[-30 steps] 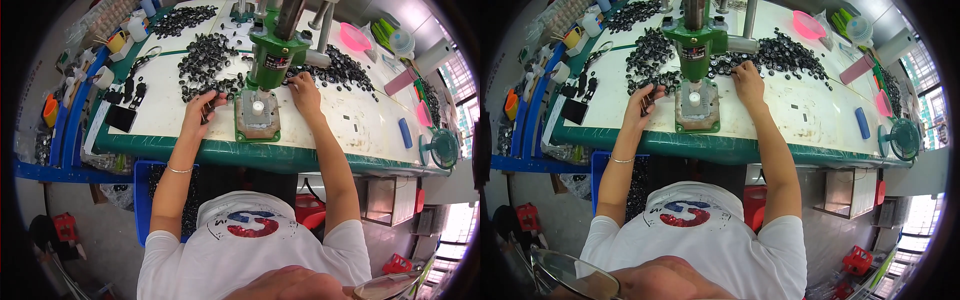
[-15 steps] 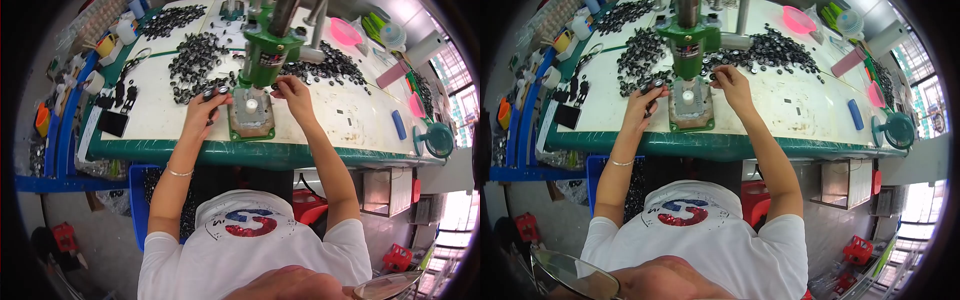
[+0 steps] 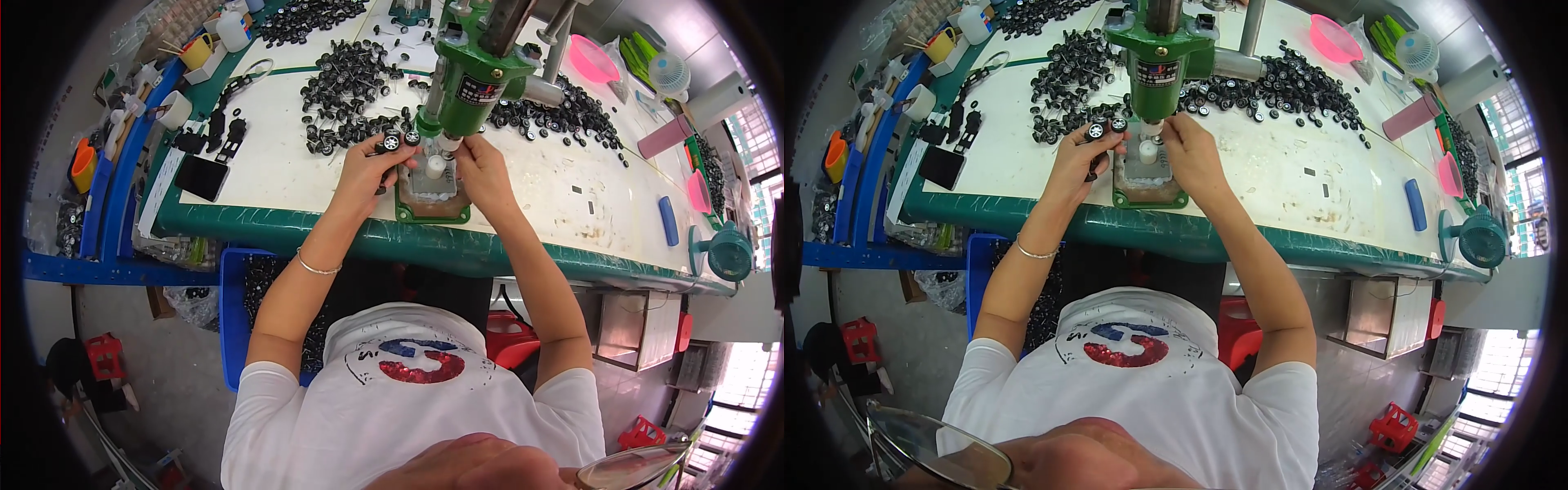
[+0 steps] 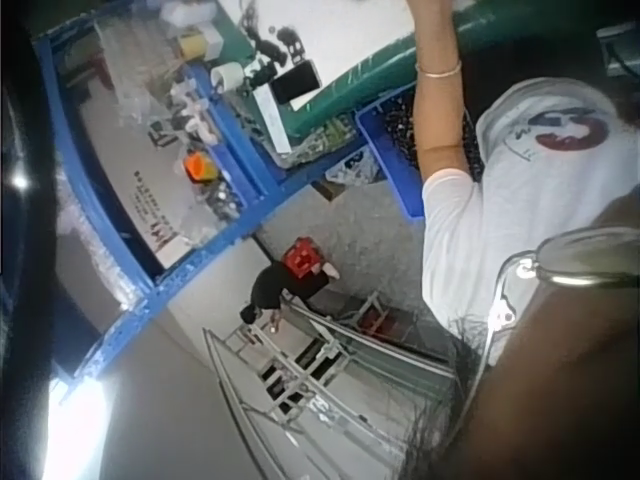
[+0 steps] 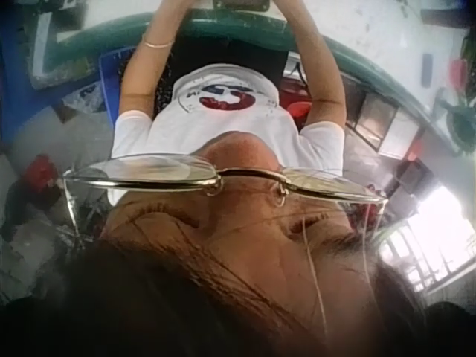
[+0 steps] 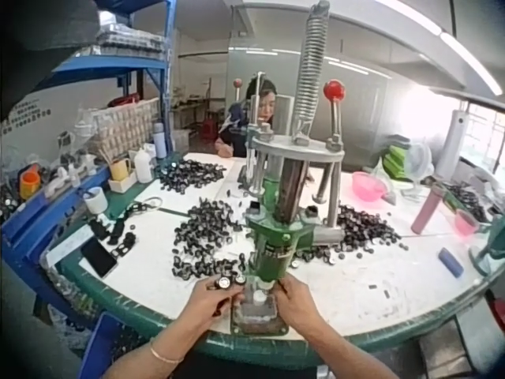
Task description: The person assembles toy wheels by placing wheel parts into a manual press and pulling down the press lever to fit the components together.
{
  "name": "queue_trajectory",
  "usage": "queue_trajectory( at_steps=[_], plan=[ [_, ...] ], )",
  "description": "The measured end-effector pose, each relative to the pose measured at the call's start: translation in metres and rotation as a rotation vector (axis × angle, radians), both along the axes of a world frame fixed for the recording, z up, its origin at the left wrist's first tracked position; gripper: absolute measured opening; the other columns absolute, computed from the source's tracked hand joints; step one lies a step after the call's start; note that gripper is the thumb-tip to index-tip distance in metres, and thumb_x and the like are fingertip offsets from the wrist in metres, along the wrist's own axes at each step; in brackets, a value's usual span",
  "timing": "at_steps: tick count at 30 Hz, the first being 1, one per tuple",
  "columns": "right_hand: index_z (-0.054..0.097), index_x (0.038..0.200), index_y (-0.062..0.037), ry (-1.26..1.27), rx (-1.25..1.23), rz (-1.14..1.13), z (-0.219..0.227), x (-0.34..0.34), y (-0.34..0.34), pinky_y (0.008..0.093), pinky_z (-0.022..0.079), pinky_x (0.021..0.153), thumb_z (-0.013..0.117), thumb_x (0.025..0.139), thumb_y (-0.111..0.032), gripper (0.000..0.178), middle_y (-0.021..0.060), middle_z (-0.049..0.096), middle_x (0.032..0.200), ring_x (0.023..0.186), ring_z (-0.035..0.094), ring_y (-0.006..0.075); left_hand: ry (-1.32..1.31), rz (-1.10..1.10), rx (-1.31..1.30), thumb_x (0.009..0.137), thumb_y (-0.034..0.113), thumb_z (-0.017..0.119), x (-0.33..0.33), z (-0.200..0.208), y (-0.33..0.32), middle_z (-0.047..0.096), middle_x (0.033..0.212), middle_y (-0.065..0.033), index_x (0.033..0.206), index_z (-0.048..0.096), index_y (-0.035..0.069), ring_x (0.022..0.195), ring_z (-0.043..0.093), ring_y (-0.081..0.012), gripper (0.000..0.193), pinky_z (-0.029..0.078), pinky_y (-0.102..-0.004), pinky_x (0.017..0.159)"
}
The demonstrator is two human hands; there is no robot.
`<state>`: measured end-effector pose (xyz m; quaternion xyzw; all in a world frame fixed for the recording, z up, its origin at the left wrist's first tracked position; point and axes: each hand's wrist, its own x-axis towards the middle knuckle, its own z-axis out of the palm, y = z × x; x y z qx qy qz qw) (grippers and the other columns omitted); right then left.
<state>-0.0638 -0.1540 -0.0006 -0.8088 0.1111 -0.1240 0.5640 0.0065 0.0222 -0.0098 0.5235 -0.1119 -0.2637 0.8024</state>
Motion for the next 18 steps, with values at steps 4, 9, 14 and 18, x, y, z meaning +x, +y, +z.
queue_trajectory(
  at_steps=[4,9,14,18],
  plan=[
    [0.059,0.1,-0.0004,-0.143,-0.32,0.068,-0.004,0.001,0.012,0.0407,0.047,0.075,0.05,0.092,-0.013,0.018,0.0147,0.058,0.103,0.09,0.06,0.0323,-0.025,0.005,0.009,0.082,0.008,0.069,-0.002,0.003,-0.002,0.068,0.079,-0.0078,0.094,0.066,0.0,0.055,0.052,-0.004,0.015,0.03,-0.0178,0.041],
    [0.06,0.102,-0.0031,-0.163,-0.481,0.072,0.004,-0.002,0.016,0.042,0.048,0.077,0.051,0.091,-0.015,0.019,0.0136,0.054,0.114,0.094,0.059,0.034,-0.054,0.012,0.018,0.081,0.01,0.071,-0.004,0.002,-0.006,0.066,0.072,-0.0047,0.094,0.068,0.002,0.048,0.045,-0.0031,0.016,0.028,-0.0179,0.041],
    [0.063,0.104,-0.0047,-0.09,-0.121,0.058,-0.004,0.001,0.007,0.0363,0.048,0.073,0.053,0.091,-0.018,0.021,0.0114,0.054,0.106,0.085,0.059,0.0278,-0.113,0.028,0.061,0.079,0.012,0.073,-0.006,0.004,-0.006,0.064,0.067,-0.0032,0.094,0.069,0.006,0.045,0.04,-0.0021,0.016,0.025,-0.0171,0.041],
    [0.066,0.105,-0.0058,-0.22,-0.165,0.093,-0.004,-0.01,0.015,0.034,0.047,0.071,0.056,0.09,-0.02,0.023,0.0097,0.054,0.1,0.081,0.058,0.0243,-0.099,0.042,0.05,0.079,0.013,0.073,-0.005,0.002,-0.002,0.064,0.067,-0.0031,0.092,0.069,0.007,0.045,0.04,-0.0021,0.015,0.025,-0.0175,0.041]
  ],
)
